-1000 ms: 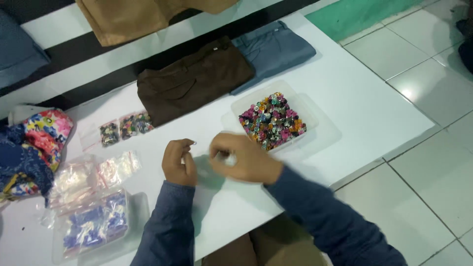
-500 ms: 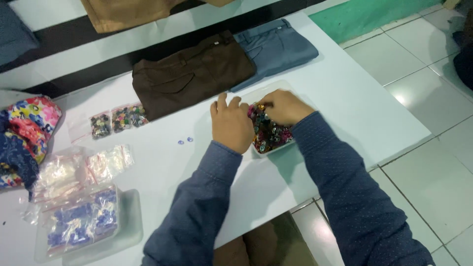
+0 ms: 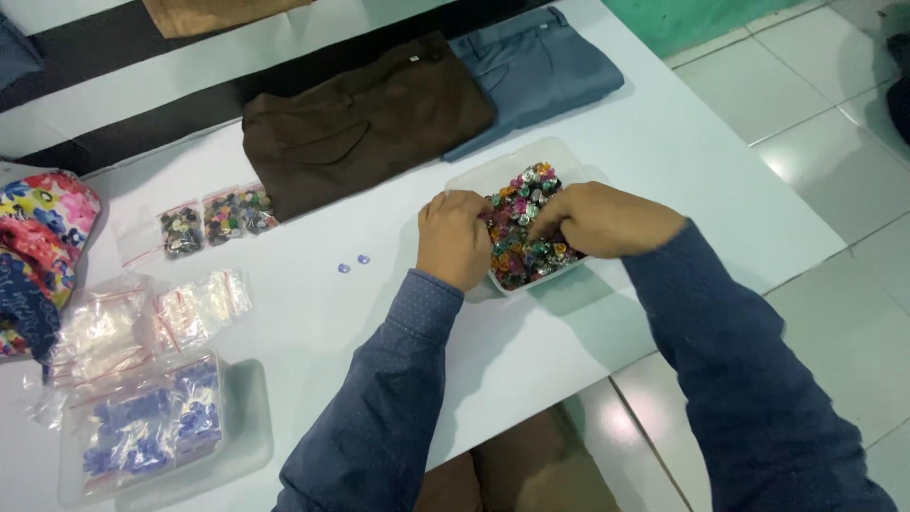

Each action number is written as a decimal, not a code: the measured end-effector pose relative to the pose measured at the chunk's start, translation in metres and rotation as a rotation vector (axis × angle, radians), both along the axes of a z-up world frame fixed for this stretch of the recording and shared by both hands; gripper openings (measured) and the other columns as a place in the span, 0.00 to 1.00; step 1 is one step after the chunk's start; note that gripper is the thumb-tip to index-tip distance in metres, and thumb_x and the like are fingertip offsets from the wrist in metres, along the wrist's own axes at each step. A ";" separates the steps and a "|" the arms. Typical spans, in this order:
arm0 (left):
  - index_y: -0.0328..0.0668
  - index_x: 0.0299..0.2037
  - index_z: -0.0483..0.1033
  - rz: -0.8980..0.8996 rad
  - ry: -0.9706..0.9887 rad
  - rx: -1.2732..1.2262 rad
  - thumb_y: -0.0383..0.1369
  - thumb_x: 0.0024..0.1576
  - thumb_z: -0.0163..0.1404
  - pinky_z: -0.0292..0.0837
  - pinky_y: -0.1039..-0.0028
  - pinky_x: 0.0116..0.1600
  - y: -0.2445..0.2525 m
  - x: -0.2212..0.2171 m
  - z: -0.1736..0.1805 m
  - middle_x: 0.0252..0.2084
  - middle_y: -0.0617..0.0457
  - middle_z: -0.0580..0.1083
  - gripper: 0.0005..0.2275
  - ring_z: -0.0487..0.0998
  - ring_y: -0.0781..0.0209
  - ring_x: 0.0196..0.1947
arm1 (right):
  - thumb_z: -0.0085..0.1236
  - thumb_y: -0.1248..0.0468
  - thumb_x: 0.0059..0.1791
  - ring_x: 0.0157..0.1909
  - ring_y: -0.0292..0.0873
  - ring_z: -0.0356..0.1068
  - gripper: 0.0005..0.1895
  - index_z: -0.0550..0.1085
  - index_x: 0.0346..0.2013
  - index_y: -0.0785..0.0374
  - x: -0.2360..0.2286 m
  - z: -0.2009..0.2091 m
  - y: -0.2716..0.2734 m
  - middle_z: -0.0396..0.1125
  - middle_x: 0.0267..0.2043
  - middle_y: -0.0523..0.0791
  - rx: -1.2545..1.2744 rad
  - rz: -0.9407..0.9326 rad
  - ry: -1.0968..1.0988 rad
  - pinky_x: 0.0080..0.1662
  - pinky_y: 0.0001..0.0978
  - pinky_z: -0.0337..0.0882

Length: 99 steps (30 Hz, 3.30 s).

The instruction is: Sorting and packaging small colorful buttons into plastic bags on a work table

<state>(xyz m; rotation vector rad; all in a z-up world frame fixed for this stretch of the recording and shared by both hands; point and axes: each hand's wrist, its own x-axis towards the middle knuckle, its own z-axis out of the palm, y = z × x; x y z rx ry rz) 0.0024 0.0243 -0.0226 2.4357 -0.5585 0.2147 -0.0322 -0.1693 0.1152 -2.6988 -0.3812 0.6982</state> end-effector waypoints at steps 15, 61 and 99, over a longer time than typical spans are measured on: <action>0.36 0.52 0.77 -0.136 -0.044 -0.122 0.21 0.57 0.38 0.55 0.68 0.69 0.007 -0.004 0.010 0.46 0.45 0.78 0.17 0.77 0.53 0.53 | 0.37 0.74 0.49 0.60 0.62 0.70 0.26 0.75 0.58 0.64 0.008 -0.066 0.015 0.71 0.55 0.59 -0.061 0.030 -0.043 0.58 0.57 0.71; 0.42 0.36 0.83 -0.025 -0.026 -0.020 0.31 0.57 0.45 0.72 0.64 0.49 -0.002 0.009 -0.019 0.43 0.48 0.75 0.11 0.70 0.47 0.50 | 0.50 0.71 0.50 0.49 0.63 0.74 0.20 0.74 0.58 0.72 0.021 -0.051 0.006 0.69 0.50 0.61 0.063 -0.113 -0.423 0.45 0.48 0.77; 0.48 0.30 0.82 0.102 -0.171 -0.133 0.40 0.62 0.47 0.48 0.48 0.63 -0.011 -0.019 0.034 0.40 0.51 0.77 0.13 0.67 0.48 0.54 | 0.58 0.77 0.43 0.33 0.49 0.74 0.40 0.62 0.71 0.66 -0.002 -0.056 0.019 0.77 0.40 0.51 0.466 -0.037 -0.836 0.35 0.38 0.75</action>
